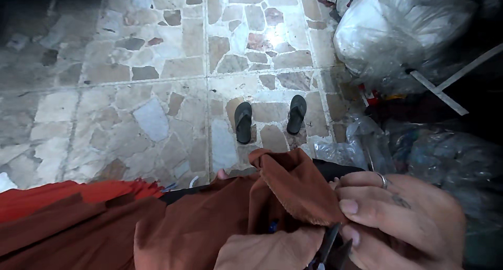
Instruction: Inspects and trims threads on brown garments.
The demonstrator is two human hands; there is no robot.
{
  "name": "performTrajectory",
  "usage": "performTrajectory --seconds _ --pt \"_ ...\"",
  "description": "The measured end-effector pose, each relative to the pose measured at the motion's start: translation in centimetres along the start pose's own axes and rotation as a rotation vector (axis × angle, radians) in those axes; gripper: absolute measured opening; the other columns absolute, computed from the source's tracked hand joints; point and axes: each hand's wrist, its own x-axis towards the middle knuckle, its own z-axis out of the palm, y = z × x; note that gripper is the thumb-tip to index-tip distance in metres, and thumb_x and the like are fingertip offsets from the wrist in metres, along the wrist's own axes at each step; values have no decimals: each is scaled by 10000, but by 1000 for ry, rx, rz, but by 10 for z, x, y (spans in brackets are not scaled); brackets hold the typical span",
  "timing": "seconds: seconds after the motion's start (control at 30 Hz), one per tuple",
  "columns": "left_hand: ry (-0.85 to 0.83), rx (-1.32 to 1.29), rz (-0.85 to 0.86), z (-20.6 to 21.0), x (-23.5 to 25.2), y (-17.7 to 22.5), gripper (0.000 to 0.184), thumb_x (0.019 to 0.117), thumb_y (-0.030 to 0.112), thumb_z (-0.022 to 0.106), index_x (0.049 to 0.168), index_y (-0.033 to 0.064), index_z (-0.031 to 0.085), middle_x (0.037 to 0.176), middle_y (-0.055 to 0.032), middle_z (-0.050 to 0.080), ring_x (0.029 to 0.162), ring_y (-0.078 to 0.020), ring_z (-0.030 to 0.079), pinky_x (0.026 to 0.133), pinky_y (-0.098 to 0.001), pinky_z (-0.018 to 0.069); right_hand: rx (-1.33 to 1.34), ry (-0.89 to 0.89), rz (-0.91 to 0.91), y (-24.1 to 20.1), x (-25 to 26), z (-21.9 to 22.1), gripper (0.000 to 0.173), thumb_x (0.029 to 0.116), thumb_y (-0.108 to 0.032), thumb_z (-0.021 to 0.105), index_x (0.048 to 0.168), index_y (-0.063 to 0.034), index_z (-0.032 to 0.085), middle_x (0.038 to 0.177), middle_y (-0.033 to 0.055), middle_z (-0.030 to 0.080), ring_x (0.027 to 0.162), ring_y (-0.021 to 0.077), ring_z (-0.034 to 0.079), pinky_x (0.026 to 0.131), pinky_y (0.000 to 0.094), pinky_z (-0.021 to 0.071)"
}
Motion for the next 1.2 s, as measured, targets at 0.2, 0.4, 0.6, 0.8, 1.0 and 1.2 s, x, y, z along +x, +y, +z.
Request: performTrajectory --seconds 0.2,0.4,0.6,0.8,1.0,1.2 --pt "83 -157 59 13 -7 -15 294 994 227 672 1027 -65 670 742 -91 656 657 -43 586 621 -152 474 38 -39 23 -1 1 -5 55 994 -68 607 962 -24 618 1064 113 703 984 173 698 935 318 570" --pt "87 -198 81 15 -7 -20 239 962 184 705 1022 -42 657 776 -89 665 698 -55 621 647 -161 503 144 -83 35 2 3 -5 9 994 -42 598 988 -43 605 1126 113 687 1018 171 684 931 307 562" --pt "27 -499 -8 14 -3 -23 205 1011 164 664 1072 -30 687 831 -54 722 736 -16 673 671 -167 560 161 -22 83 -1 5 0 40 995 -48 594 962 -64 577 1069 81 698 999 146 694 922 279 571" --pt "2 -659 -56 18 -3 -24 195 1035 173 621 1097 -1 681 867 -20 731 756 1 670 687 -167 559 143 -68 90 -1 12 -5 83 1010 -69 597 932 -71 568 1020 79 703 970 137 704 908 270 578" --pt "19 -643 -34 20 -5 -25 168 1030 158 628 1080 6 677 855 -14 719 754 2 666 682 -162 557 257 -93 97 3 12 -9 42 994 -24 594 963 -51 600 1033 103 725 980 162 712 903 291 583" --pt "9 -667 -25 22 -5 -27 203 1034 202 624 1110 21 674 879 -4 724 771 6 665 697 -160 551 235 -116 88 1 18 -12 101 1013 -53 577 913 -62 573 992 104 718 918 157 711 853 281 582"
